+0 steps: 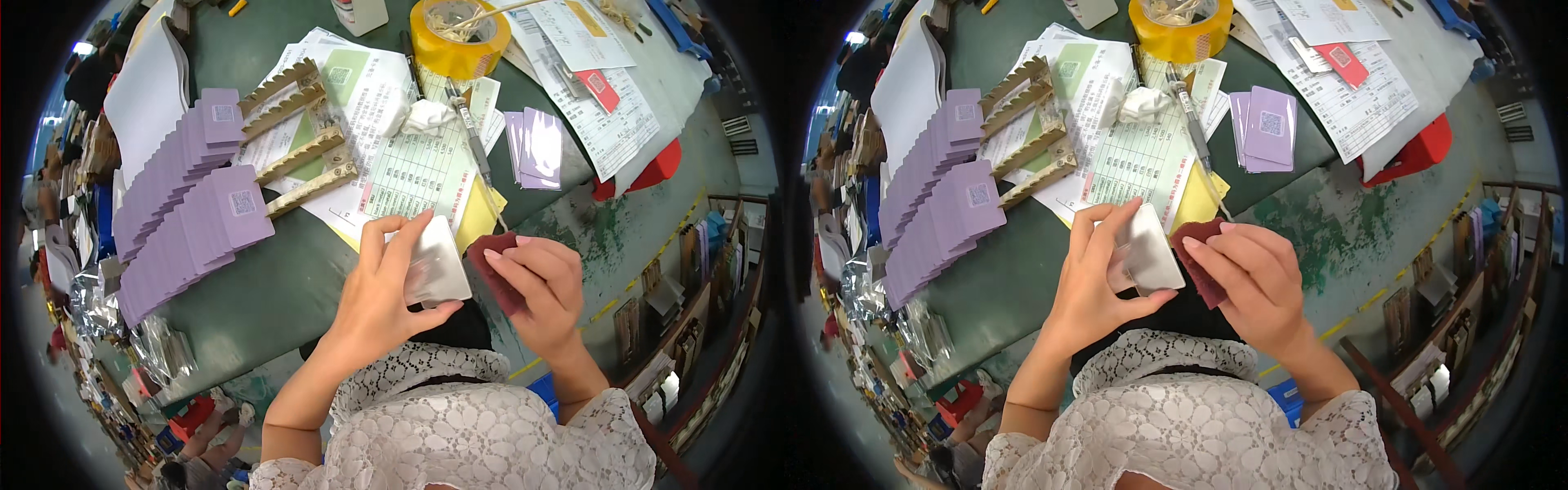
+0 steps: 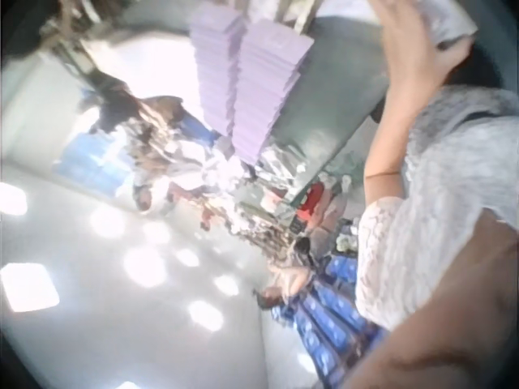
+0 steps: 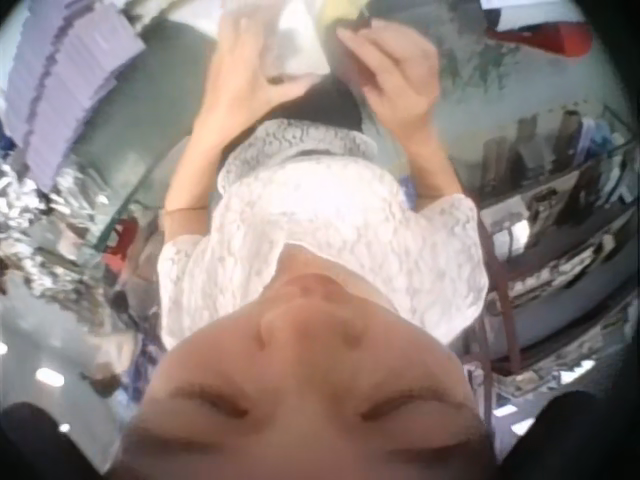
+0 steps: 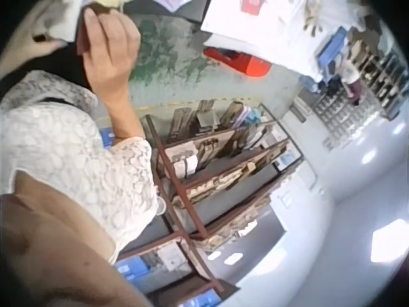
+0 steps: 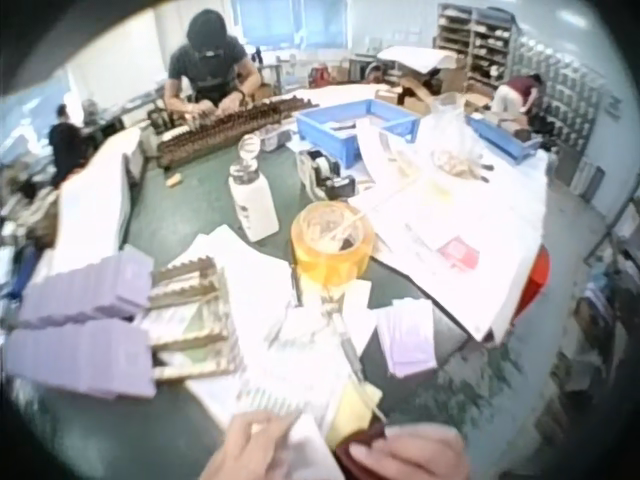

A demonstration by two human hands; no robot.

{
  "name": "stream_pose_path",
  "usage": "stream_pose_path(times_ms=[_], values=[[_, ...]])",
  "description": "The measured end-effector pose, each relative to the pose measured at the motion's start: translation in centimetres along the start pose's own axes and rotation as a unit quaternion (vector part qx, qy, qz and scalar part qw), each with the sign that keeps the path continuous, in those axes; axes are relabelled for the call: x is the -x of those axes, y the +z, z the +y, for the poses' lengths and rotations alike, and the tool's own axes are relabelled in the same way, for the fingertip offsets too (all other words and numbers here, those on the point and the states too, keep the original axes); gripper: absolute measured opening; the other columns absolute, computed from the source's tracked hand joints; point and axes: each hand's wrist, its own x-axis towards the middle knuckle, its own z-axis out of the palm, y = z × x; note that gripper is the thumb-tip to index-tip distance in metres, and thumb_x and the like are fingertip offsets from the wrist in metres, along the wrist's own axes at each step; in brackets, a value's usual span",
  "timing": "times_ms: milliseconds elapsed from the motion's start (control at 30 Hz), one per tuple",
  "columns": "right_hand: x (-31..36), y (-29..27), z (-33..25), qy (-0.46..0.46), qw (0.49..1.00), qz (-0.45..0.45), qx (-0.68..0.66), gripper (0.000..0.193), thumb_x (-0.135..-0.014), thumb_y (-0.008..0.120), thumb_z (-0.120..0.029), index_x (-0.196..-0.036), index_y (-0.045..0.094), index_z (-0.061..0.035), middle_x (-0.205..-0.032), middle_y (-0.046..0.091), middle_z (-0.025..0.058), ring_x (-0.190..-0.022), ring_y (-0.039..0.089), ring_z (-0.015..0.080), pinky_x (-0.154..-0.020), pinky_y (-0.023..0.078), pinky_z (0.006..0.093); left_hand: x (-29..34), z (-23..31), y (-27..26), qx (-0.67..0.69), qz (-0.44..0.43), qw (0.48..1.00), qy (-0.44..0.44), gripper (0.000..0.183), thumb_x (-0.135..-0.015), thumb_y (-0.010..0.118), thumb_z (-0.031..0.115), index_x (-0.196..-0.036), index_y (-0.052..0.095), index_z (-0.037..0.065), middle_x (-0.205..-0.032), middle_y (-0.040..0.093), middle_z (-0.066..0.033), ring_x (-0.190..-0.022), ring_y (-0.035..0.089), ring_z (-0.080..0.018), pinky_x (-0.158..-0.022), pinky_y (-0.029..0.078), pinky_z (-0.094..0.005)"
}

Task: The person places small purple cards into clear plastic bags at a workbench. They then walk to a nearby shelf to retrieve a stack of similar cards and return to the table. Finally, the person uses a cotton pad to wipe the surface of a card.

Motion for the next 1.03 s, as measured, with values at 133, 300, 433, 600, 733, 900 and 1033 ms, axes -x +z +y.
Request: stream_pose_path(times_ms=[133, 300, 433, 600, 733, 900, 1033], values=[[0.4, -0.2, -0.1, -0.062, 0.997, -0.036, 0.027, 0.037, -0.068, 0.07, -0.003, -0.105, 0.07, -0.0027, -0.104, 0.056, 0.0046, -0.1, 0.055, 0.0218, -0.077, 0.052, 0.032, 0.1, 0.5, -0.3, -0.021, -0.003, 0.999, 0.03, 0.09, -0.061, 0.086, 0.019, -0.137, 0.04, 0.005, -0.12, 0.043, -0.0137, -0.092, 0.059, -0.0292, -0.074, 0.053, -0.0376], [1.4, -0.8, -0.9, -0.09, 0.994, -0.031, 0.046, 0.036, -0.069, 0.069, -0.003, -0.104, 0.069, 0.0008, -0.105, 0.055, 0.0055, -0.101, 0.054, 0.022, -0.076, 0.053, 0.0333, 0.2, 1.4, -0.5, -0.073, -0.005, 0.994, 0.084, 0.09, -0.059, 0.086, 0.02, -0.135, 0.042, 0.005, -0.117, 0.047, -0.012, -0.087, 0.061, -0.0264, -0.069, 0.053, -0.0362], [0.2, -1.7, -1.5, -0.085, 0.992, -0.046, 0.085, 0.033, -0.071, 0.067, -0.004, -0.104, 0.069, 0.0018, -0.106, 0.055, 0.0063, -0.102, 0.053, 0.0225, -0.077, 0.053, 0.0338, 0.5, 2.3, -0.2, -0.07, -0.023, 0.992, 0.102, 0.089, -0.057, 0.086, 0.019, -0.134, 0.043, 0.005, -0.116, 0.048, -0.0112, -0.081, 0.063, -0.0246, -0.065, 0.054, -0.036], [0.8, -1.9, -2.3, -0.099, 0.989, -0.079, 0.075, 0.034, -0.072, 0.067, -0.004, -0.105, 0.067, 0.0036, -0.108, 0.055, 0.007, -0.104, 0.052, 0.023, -0.08, 0.052, 0.0353, 0.9, 2.3, -0.2, -0.054, -0.009, 0.997, 0.058, 0.088, -0.052, 0.086, 0.016, -0.13, 0.047, 0.005, -0.112, 0.05, -0.0105, -0.085, 0.06, -0.0262, -0.068, 0.052, -0.0345], [0.9, -2.2, -2.6, -0.085, 0.992, -0.073, 0.06, 0.034, -0.072, 0.066, -0.005, -0.105, 0.066, 0.0035, -0.106, 0.055, 0.0069, -0.104, 0.052, 0.0232, -0.081, 0.052, 0.0355, 1.2, 2.0, 0.1, -0.027, 0.009, 0.999, 0.046, 0.086, -0.051, 0.086, 0.015, -0.129, 0.049, 0.005, -0.11, 0.051, -0.0107, -0.088, 0.057, -0.026, -0.071, 0.05, -0.0324], [-1.0, -1.5, -2.3, -0.098, 0.991, -0.06, 0.072, 0.033, -0.071, 0.066, -0.006, -0.102, 0.066, 0.0029, -0.105, 0.056, 0.0071, -0.104, 0.053, 0.023, -0.079, 0.053, 0.0349, 1.6, 1.4, -0.2, -0.042, 0.018, 0.99, 0.132, 0.087, -0.056, 0.085, 0.019, -0.131, 0.044, 0.006, -0.116, 0.048, -0.0106, -0.089, 0.062, -0.0281, -0.068, 0.055, -0.0367], [0.7, -1.7, -3.0, -0.118, 0.988, -0.074, 0.062, 0.036, -0.071, 0.066, -0.006, -0.105, 0.065, 0.0036, -0.105, 0.057, 0.0066, -0.105, 0.053, 0.0239, -0.079, 0.053, 0.0348, 2.0, 1.4, -0.7, -0.043, 0.006, 0.995, 0.088, 0.089, -0.057, 0.085, 0.02, -0.134, 0.041, 0.007, -0.118, 0.048, -0.0103, -0.093, 0.061, -0.0293, -0.07, 0.055, -0.0365]])
